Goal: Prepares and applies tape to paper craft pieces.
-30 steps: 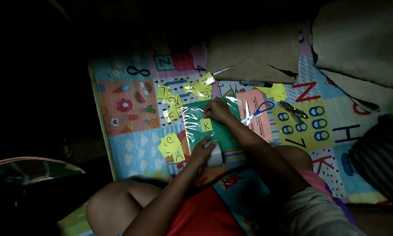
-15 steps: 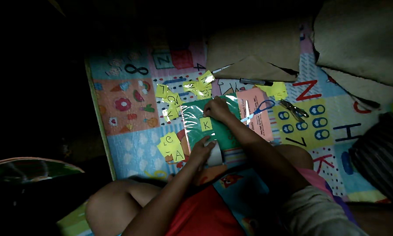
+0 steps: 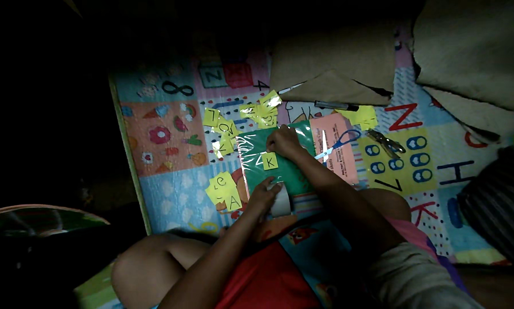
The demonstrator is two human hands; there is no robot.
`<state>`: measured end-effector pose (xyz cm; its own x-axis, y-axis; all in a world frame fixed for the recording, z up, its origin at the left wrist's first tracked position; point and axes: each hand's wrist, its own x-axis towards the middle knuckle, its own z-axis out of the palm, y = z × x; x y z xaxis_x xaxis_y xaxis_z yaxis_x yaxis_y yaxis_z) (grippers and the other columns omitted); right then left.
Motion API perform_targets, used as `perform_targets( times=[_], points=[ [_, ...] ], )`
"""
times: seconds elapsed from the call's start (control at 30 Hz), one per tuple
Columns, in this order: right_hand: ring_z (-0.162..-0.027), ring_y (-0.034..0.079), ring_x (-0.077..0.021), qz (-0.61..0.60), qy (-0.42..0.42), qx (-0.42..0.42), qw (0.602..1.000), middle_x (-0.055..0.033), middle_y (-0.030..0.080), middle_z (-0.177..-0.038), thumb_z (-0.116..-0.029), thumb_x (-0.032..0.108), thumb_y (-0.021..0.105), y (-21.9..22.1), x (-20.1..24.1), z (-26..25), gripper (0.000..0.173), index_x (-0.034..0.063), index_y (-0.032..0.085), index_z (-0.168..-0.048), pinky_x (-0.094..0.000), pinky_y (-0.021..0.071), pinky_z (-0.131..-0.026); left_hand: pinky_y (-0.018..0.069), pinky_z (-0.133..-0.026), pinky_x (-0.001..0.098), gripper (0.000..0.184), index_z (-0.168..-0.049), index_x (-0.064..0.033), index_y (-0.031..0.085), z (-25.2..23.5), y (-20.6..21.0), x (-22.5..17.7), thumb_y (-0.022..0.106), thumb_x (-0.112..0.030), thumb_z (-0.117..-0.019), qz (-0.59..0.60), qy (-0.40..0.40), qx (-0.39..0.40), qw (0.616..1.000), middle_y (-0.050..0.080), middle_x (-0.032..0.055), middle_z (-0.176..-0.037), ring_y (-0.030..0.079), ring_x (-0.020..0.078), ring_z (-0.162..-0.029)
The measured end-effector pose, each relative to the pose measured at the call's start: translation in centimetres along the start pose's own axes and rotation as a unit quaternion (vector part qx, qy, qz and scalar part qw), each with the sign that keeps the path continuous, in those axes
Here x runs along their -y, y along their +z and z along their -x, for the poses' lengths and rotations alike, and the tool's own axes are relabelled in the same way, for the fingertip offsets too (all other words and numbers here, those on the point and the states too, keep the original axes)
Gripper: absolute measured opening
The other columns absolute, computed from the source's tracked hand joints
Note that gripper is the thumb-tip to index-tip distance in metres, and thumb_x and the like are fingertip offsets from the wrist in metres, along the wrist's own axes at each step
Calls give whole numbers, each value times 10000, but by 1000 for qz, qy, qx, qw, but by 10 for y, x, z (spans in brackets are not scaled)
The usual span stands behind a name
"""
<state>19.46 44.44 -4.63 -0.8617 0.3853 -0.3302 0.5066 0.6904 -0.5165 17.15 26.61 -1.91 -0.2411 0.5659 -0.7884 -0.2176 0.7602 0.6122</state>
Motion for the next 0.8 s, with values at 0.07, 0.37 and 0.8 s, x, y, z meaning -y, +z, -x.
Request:
perform_targets(
  times=[0.07, 0.37, 0.8],
  points=[
    [-1205, 552, -493, -25, 27, 10, 999, -264, 687, -1143, -949, 79, 721, -29, 32, 32, 165, -27, 754, -1071, -662, 383, -1012, 508, -887, 399, 480, -1519, -52, 438, 3, 1, -1, 502, -252, -1088, 14, -2, -5, 1000, 592, 224, -1291, 612, 240, -1024],
    [-1187, 582, -450, -47, -4, 75, 996, -223, 698, -1144, -965, 173, 691, -4, -19, -21, 188, 11, 765, -1025, -699, 396, -973, 494, -955, 447, 519, -1540, -60, 411, 8, 3, 2, 516, -284, -1083, -39, 13, -5, 999, 559, 246, -1370, 609, 294, -1110],
    [-852, 603, -356, -88, -77, 175, 977, -247, 643, -894, -932, 56, 715, -34, -18, -16, 176, -111, 683, -888, -572, 470, -810, 441, -1093, 494, 552, -1568, -64, 362, 22, 19, 15, 534, -239, -1073, -80, 52, 10, 995, 495, 254, -1479, 555, 342, -1305]
  ],
)
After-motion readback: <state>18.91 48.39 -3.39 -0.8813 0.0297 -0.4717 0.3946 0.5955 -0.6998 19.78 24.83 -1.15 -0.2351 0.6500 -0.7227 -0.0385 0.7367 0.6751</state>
